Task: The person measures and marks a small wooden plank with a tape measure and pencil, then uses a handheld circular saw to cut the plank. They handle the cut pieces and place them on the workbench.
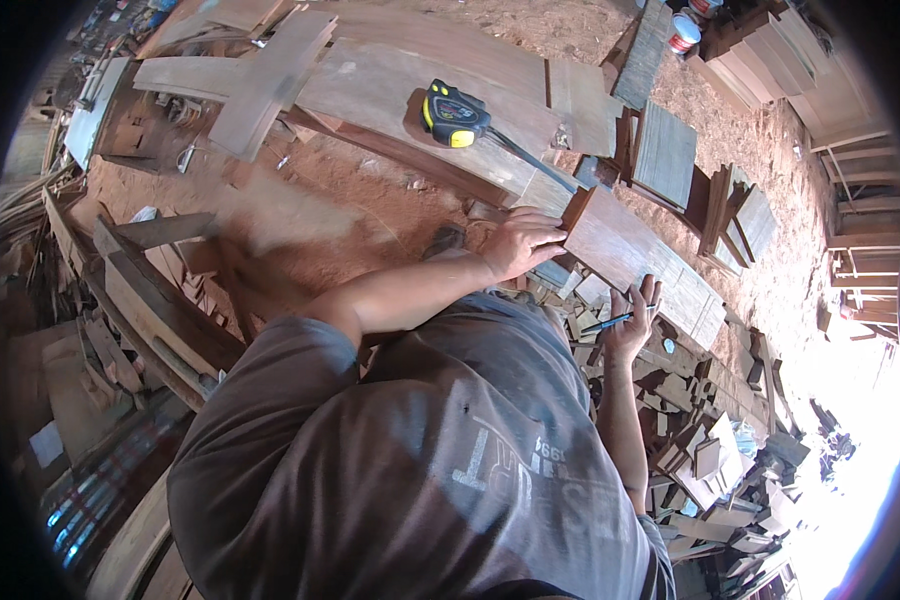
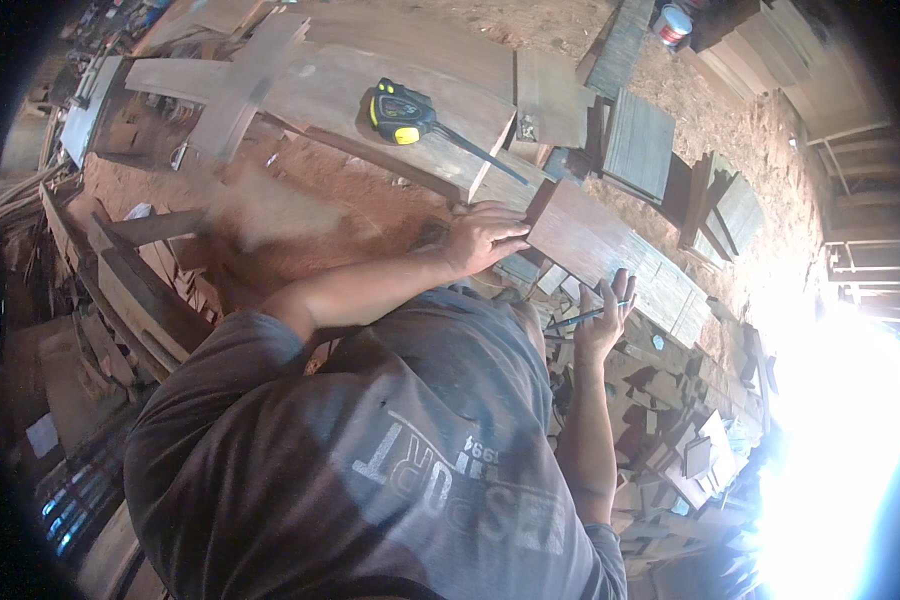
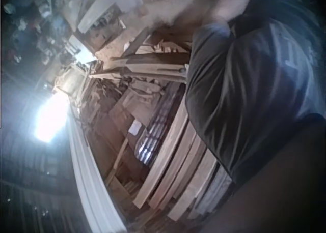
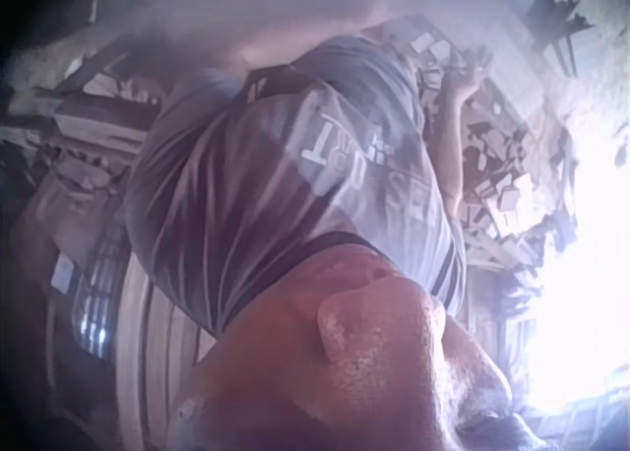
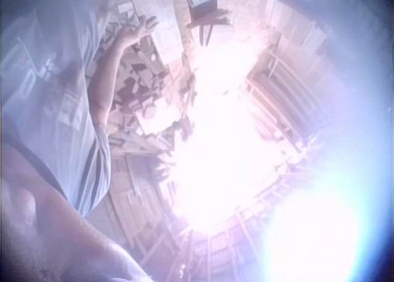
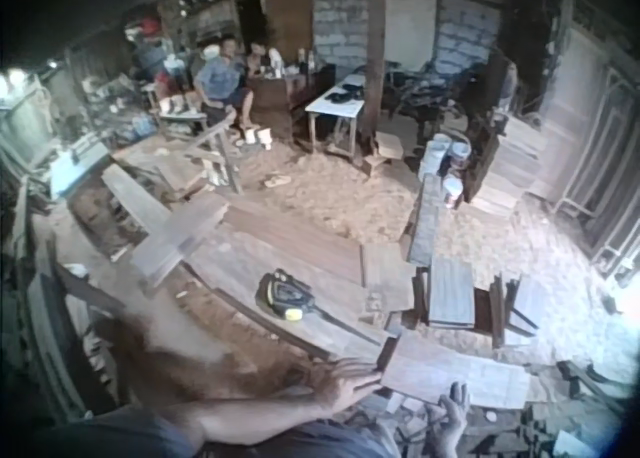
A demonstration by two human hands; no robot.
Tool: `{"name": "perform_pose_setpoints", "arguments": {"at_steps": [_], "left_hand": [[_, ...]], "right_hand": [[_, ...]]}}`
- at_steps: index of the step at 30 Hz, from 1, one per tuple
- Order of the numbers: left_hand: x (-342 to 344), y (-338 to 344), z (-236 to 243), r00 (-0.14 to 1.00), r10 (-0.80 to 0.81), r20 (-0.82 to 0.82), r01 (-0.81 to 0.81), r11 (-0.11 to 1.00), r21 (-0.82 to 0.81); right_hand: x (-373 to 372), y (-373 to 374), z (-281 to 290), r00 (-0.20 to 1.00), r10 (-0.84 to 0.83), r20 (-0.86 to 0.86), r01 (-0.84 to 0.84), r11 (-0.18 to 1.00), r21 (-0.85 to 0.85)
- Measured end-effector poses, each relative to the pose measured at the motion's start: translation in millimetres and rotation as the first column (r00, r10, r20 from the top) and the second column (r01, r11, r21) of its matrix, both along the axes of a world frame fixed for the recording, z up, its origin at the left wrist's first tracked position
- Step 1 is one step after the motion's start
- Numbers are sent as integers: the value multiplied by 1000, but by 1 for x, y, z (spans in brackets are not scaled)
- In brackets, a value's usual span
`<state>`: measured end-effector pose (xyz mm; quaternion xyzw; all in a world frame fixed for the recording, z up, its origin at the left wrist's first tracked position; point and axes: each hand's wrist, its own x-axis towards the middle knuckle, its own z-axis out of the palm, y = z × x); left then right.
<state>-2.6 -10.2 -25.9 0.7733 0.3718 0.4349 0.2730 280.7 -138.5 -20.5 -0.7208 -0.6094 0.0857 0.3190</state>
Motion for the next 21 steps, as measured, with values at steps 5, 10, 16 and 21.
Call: {"name": "perform_pose_setpoints", "arguments": {"at_steps": [5,10,16,21], "left_hand": [[2,1,-1,1000,-10,-6,10,1000,2],[2,3,-3,999,-25,-23,25,1000,-6],[1,3,-1,998,-26,-55,26,1000,3],[2,4,3,997,-56,-49,55,998,-25]], "right_hand": [[2,0,-3,998,-18,-56,18,1000,-5],[3,0,-1,999,-9,32,9,1000,-23],[2,2,3,1000,0,16,0,1000,13],[2,0,6,1000,-19,-9,19,1000,0]]}}
